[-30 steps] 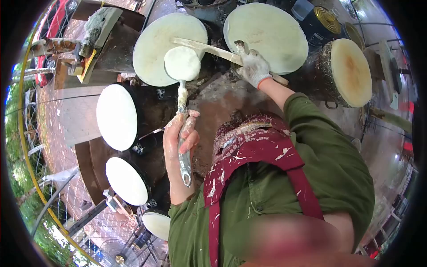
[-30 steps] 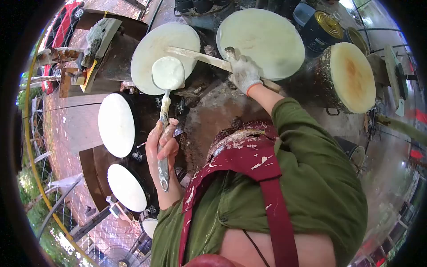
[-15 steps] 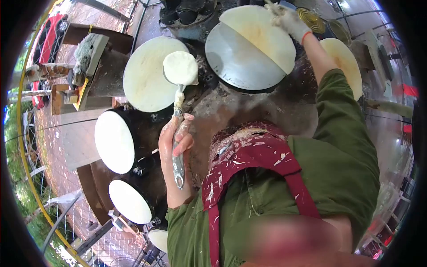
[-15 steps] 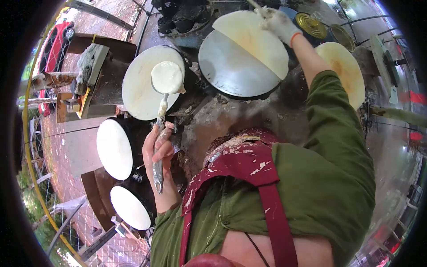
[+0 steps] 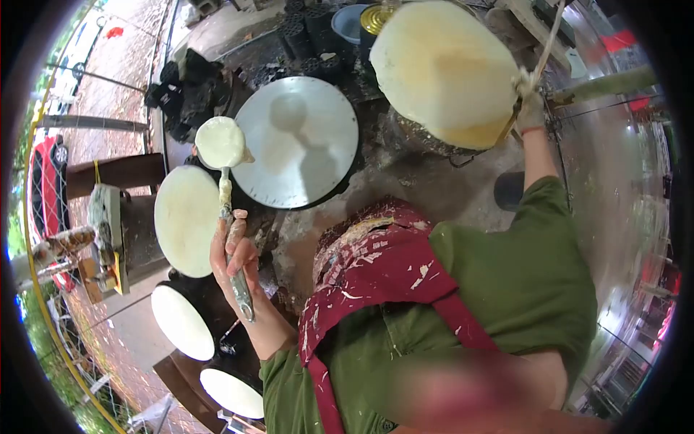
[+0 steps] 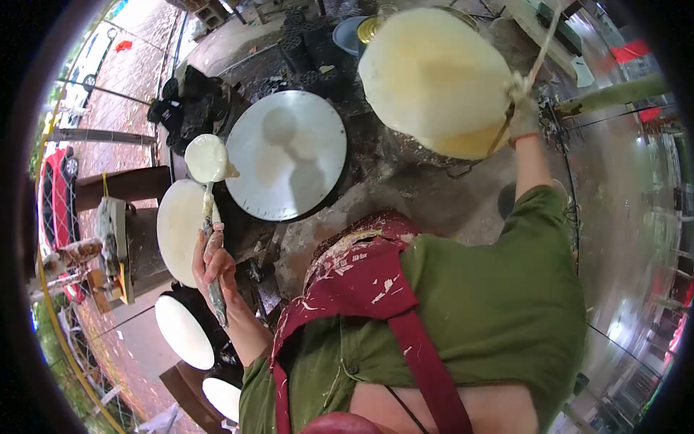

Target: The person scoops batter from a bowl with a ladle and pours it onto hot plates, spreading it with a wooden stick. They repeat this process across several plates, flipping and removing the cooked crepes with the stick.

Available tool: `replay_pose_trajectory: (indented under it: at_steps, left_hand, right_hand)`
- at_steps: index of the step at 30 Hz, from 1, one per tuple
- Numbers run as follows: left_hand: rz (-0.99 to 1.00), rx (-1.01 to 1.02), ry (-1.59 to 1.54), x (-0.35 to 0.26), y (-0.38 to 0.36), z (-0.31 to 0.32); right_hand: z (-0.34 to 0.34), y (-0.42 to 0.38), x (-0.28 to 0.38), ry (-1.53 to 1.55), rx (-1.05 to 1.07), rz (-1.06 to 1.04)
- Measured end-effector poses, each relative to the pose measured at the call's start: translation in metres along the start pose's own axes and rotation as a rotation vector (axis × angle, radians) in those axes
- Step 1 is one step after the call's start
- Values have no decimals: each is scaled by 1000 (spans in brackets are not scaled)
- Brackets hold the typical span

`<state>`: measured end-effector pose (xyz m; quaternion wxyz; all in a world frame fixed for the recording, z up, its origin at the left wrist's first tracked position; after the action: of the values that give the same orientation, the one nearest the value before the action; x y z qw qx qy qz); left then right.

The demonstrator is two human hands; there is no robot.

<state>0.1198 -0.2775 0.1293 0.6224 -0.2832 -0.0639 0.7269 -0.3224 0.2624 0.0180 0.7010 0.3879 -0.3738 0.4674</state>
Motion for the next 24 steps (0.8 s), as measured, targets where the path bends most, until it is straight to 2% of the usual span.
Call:
replay_pose_trajectory:
  at_steps: [2,3,5,6,7,9,11,13,15,16,19,21,22,23,24]
  left_hand:
    - [-29,32,26,12,21,14]
    - [-41,34,-8,19,31,20]
    - [-69,32,-69,32,51,28]
    - [-118,88,-20,38,61,29]
    - [-116,56,23,43,70,34]
    - [-110,-16,106,55,83,43]
    - [-108,-63,340,63,96,48]
    - [-100,-118,538,68,108,52]
    - [-103,-250,802,69,121,45]
    - [-120,-374,953,69,130,36]
    - [-87,-356,1123,75,170,1]
    - [-13,-390,1544,73,202,-35]
    - [17,-400,1733,72,214,-51]
    - [208,-395,1915,65,222,-68]
    - [413,-377,2084,61,230,-85]
  right_hand:
    - [-100,18,-55,-142,130,-20]
    - [-127,16,-76,-262,-17,63]
    - [-148,-2,-79,-495,-173,177]
    - [-126,-19,-60,-611,-178,207]
    - [-116,-25,-53,-726,-179,240]
    - [-153,2,-83,-543,-155,20]
    - [-158,19,-81,-499,-173,-109]
    - [-179,43,-82,-878,-28,-101]
    - [-181,57,-72,-1408,164,-145]
    - [-162,50,-62,-1461,157,-178]
    - [-87,-5,-13,-1603,157,-283]
    - [-72,-50,-56,-1537,280,-75]
    - [-40,-85,-64,-1206,312,-75]
    - [-9,-120,-72,-873,334,-46]
    - [12,-161,-105,-181,177,376]
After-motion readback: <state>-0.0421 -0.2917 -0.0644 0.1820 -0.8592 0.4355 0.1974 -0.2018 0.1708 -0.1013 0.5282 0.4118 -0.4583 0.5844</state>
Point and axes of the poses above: each hand's wrist, its own y-axis towards the middle knuckle, its own z-axis out of the palm, x = y × z, the point moved 6 cm from there along y, towards the middle knuckle, and after that the axes turned 13 degrees about -z, right-handed, at the moved point
